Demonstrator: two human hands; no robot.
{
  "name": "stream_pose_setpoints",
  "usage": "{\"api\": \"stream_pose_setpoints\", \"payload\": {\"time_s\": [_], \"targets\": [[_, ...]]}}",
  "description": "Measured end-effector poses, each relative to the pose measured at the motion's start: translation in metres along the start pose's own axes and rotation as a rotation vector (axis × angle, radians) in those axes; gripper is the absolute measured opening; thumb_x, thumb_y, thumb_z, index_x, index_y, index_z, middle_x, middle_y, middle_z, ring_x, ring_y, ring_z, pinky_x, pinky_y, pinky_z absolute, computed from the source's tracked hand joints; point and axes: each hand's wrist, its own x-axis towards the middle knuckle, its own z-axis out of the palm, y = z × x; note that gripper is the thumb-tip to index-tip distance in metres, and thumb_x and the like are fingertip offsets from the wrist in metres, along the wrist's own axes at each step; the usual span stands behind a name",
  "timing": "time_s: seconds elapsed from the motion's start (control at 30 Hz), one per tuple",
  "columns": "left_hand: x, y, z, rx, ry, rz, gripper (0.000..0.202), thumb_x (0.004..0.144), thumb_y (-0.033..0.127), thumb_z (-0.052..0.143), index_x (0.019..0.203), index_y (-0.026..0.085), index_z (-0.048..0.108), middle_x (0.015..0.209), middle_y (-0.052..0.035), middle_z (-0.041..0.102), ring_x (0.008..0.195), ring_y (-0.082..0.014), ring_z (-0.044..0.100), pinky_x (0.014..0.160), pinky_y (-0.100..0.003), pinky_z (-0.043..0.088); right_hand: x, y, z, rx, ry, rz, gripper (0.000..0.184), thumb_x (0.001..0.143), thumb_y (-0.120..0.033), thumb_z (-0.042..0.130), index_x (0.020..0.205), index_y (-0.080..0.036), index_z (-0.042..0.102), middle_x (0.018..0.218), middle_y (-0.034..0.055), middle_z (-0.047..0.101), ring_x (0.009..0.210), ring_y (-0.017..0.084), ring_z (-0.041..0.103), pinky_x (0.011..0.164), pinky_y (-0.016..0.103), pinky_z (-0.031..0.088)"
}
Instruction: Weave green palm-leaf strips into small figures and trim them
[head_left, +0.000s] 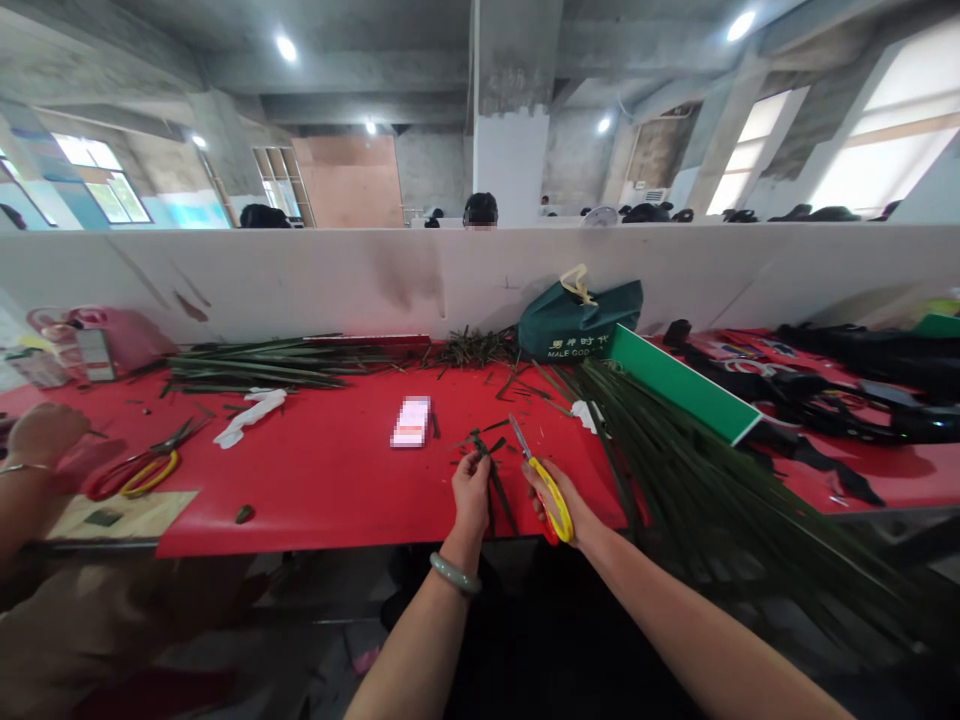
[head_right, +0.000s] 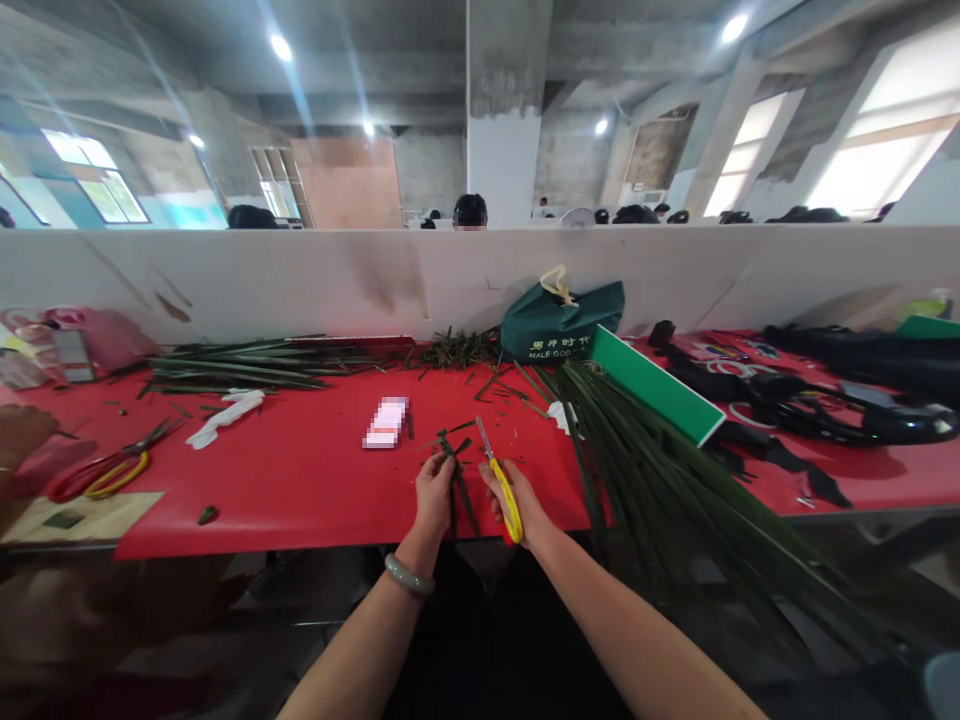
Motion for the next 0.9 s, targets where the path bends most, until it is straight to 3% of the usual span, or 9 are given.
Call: {"api": "stream_pose_setpoints", "payload": {"time_s": [0.2,0.3,0.43,0.63,0.9], "targets": [[-0.001,0.030,0.000,-0.095,-0.074,-0.135,0.028,0.061,0.029,0.065,0.083,0.015,0.055,0.062,0.0005,0.058,0.055,-0.0097,0.055,0.060,-0.025,0.042,-0.013,-0.005,-0.010,0.004,-0.076,-0.022,0.030,0.071,-0.048,0.053,0.082,-0.022,0.044,0.058,-0.0054,0.051,0.039,0.006,0.045,0.037,0.018,0.035],[-0.008,0.055,0.002,-0.254,-0.213,-0.275,0.025,0.062,0.026,0.065,0.082,0.017,0.053,0.060,0.0015,0.055,0.055,-0.0096,0.054,0.059,-0.025,0.042,-0.023,-0.008,-0.011,0.002,-0.157,-0.027,0.033,0.070,-0.052,0.052,0.077,-0.020,0.045,0.057,-0.0052,0.052,0.042,0.007,0.048,0.042,0.019,0.038],[-0.018,0.079,0.005,-0.452,-0.353,-0.353,0.014,0.069,0.024,0.060,0.078,0.016,0.052,0.058,0.0034,0.047,0.051,-0.0063,0.048,0.056,-0.022,0.040,-0.033,-0.006,-0.010,0.041,-0.274,-0.033,0.037,0.069,-0.054,0.052,0.075,-0.018,0.048,0.059,-0.0038,0.054,0.047,0.008,0.051,0.046,0.020,0.039],[-0.029,0.086,0.013,-0.698,-0.446,-0.451,0.021,0.072,0.022,0.055,0.057,0.015,0.042,0.052,0.0051,0.032,0.045,-0.0040,0.037,0.052,-0.021,0.036,-0.032,0.012,-0.003,0.189,-0.351,-0.104,0.033,0.068,-0.049,0.057,0.081,-0.020,0.049,0.067,-0.0024,0.056,0.055,0.009,0.053,0.050,0.022,0.041],[-0.046,0.092,0.028,-0.829,-0.398,-0.458,0.014,0.072,0.015,0.052,0.062,0.014,0.043,0.053,0.0061,0.029,0.044,-0.0027,0.032,0.050,-0.020,0.031,-0.030,0.011,0.002,0.346,-0.269,-0.169,0.037,0.064,-0.051,0.060,0.081,-0.021,0.047,0.065,-0.0045,0.053,0.051,0.008,0.049,0.050,0.022,0.038]]}}
